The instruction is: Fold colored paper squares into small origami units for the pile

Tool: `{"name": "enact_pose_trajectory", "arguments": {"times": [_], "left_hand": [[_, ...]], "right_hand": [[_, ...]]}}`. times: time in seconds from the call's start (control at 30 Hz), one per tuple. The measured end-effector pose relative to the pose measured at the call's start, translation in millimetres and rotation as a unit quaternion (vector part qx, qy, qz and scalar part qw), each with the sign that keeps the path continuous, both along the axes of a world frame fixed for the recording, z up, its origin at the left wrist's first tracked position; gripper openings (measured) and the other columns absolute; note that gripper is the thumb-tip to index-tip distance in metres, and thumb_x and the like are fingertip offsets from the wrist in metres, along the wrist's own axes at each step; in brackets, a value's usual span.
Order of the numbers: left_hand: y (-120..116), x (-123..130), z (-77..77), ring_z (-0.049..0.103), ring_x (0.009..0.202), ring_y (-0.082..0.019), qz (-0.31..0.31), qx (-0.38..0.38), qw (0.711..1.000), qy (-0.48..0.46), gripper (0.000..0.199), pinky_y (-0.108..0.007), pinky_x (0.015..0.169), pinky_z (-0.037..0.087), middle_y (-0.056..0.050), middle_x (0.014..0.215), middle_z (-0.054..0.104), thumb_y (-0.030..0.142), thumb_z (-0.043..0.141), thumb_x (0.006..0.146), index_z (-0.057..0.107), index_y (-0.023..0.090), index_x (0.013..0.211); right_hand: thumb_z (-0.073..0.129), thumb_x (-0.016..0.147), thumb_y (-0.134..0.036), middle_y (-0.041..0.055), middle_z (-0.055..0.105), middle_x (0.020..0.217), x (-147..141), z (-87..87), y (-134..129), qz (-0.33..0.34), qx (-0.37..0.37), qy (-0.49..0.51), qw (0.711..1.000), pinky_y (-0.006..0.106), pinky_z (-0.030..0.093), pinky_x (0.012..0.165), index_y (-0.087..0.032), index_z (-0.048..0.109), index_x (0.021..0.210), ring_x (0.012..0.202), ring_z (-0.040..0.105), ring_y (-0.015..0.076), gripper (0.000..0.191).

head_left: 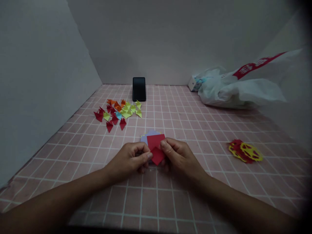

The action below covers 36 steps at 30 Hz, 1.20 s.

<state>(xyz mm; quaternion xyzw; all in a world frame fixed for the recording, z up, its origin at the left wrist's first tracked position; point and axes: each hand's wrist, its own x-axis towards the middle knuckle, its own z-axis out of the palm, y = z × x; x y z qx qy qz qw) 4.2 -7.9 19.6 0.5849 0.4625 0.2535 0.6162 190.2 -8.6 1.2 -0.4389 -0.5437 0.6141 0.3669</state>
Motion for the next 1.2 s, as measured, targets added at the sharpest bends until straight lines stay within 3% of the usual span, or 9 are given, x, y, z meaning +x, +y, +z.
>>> {"name": "enact_pose_trajectory", "arguments": {"times": [0.17,0.3,0.5,0.73,0.93,1.1,1.2], "left_hand": [[4,0,-6.9,0.054,0.050,-0.007,0.034,0.007,0.999,-0.021,0.024,-0.020,0.051,0.040,0.003,0.064,0.058,0.036,0.060,0.085,0.056,0.015,0.073],[4,0,-5.9,0.053,0.049,-0.008,0.007,-0.016,1.000,-0.021,0.027,-0.020,0.052,0.040,0.003,0.058,0.058,0.036,0.059,0.085,0.055,0.015,0.068],[5,0,-4.7,0.053,0.051,-0.009,0.005,-0.046,0.999,-0.021,0.025,-0.021,0.053,0.040,0.003,0.060,0.059,0.036,0.062,0.082,0.057,0.015,0.070],[3,0,-11.1,0.049,0.055,-0.009,0.061,0.015,0.997,-0.035,0.023,-0.021,0.055,0.037,0.004,0.059,0.055,0.035,0.062,0.083,0.058,0.015,0.072],[4,1,-13.5,0.049,0.065,-0.009,0.087,0.057,0.992,-0.068,0.017,-0.022,0.061,0.040,0.003,0.074,0.056,0.030,0.067,0.080,0.061,0.015,0.077],[2,1,-13.5,0.046,0.058,-0.009,0.049,0.024,0.998,-0.035,0.017,-0.020,0.054,0.037,0.004,0.068,0.053,0.030,0.066,0.082,0.059,0.015,0.077],[1,1,-11.7,0.047,0.057,-0.008,0.059,0.022,0.997,-0.038,0.017,-0.020,0.053,0.039,0.004,0.070,0.054,0.032,0.066,0.083,0.060,0.015,0.080]], "right_hand": [[0.058,0.089,-0.041,-0.0041,0.054,0.053,-1,-1.9,-1,0.035,-0.043,-0.001,0.998,0.019,0.034,0.038,-0.019,0.053,0.070,0.040,0.046,0.0079,0.030],[0.055,0.091,-0.036,-0.0035,0.054,0.054,-1,-2.2,-3,0.029,0.011,-0.038,0.999,0.019,0.035,0.039,-0.019,0.055,0.068,0.042,0.047,0.0078,0.028],[0.050,0.094,-0.038,-0.0027,0.054,0.053,0,-2.4,1,0.027,0.027,-0.054,0.998,0.021,0.035,0.040,-0.019,0.054,0.066,0.041,0.047,0.0086,0.034],[0.057,0.088,-0.032,-0.0033,0.053,0.055,-1,-3.5,1,0.037,0.042,-0.052,0.997,0.023,0.034,0.044,-0.021,0.049,0.068,0.046,0.047,0.0096,0.025],[0.055,0.087,-0.024,-0.0034,0.051,0.061,0,-8.3,3,0.028,0.084,-0.062,0.994,0.023,0.034,0.046,-0.020,0.052,0.074,0.050,0.046,0.0097,0.014],[0.054,0.090,-0.025,-0.0033,0.054,0.064,2,-9.0,8,-0.011,0.077,-0.002,0.997,0.024,0.038,0.051,-0.020,0.053,0.081,0.054,0.050,0.0106,0.011],[0.053,0.092,-0.027,-0.0030,0.055,0.065,3,-7.5,7,-0.012,0.084,-0.004,0.996,0.024,0.039,0.053,-0.020,0.054,0.082,0.056,0.050,0.0106,0.013]]}}
